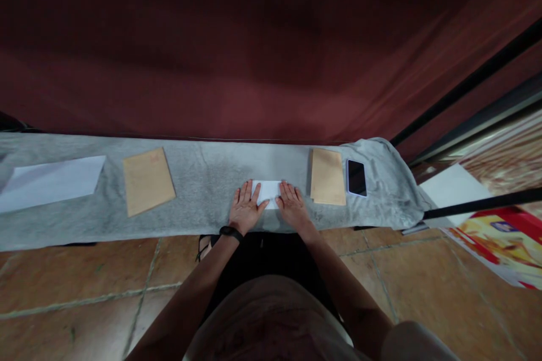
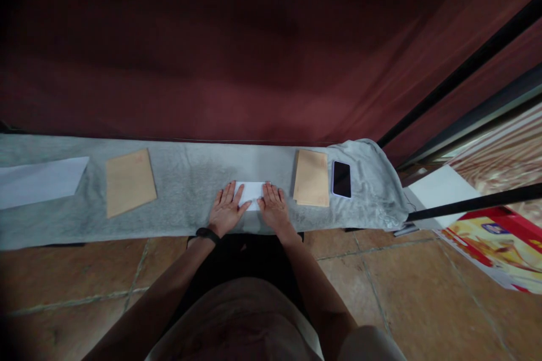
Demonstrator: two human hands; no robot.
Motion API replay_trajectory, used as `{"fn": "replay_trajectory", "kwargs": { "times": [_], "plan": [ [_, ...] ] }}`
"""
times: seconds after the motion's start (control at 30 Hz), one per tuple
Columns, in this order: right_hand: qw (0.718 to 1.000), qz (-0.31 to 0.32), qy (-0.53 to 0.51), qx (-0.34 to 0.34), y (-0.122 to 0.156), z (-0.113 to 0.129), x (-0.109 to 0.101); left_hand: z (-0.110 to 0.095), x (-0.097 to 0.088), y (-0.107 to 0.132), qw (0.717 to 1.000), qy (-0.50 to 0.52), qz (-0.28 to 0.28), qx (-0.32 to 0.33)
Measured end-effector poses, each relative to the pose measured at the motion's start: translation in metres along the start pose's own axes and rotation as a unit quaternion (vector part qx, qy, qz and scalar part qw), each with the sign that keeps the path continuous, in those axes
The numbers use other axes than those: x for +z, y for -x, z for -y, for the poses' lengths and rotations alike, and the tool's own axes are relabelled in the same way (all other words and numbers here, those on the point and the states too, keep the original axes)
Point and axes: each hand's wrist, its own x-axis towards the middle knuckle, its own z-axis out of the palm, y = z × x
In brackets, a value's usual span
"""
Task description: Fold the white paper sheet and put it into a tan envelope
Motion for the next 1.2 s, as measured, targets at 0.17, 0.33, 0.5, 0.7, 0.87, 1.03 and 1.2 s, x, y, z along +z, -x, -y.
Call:
{"fn": "replay_trajectory", "kwargs": {
  "times": [0.17,0.33,0.5,0.7,0.87,1.03,1.2],
  "plan": [
    [1.0,0.002,0.002,0.008,-0.007,-0.006,0.004,0.003,-0.003,0.005,1.0,-0.013,0.0,0.003],
    [1.0,-0.011,0.007,0.015,0.0,-0.007,0.004,0.005,-0.004,0.01,1.0,-0.016,-0.008,-0.006],
    [0.999,-0.02,0.018,0.017,0.021,-0.009,-0.001,0.008,-0.001,0.015,0.999,-0.015,-0.023,-0.023],
    [1.0,-0.013,0.027,0.0,0.045,-0.012,-0.013,0.008,-0.001,0.017,0.999,-0.008,-0.029,-0.037],
    [1.0,-0.005,0.005,-0.029,0.061,-0.016,-0.02,-0.002,-0.006,0.017,0.997,-0.013,-0.059,-0.046],
    [0.998,-0.009,-0.026,-0.058,0.066,-0.018,-0.023,-0.039,-0.007,0.012,0.994,0.022,-0.028,0.1],
    [0.998,-0.021,-0.036,-0.05,0.065,-0.017,-0.022,-0.074,0.003,0.004,0.985,0.037,0.031,0.166]
  ]
}}
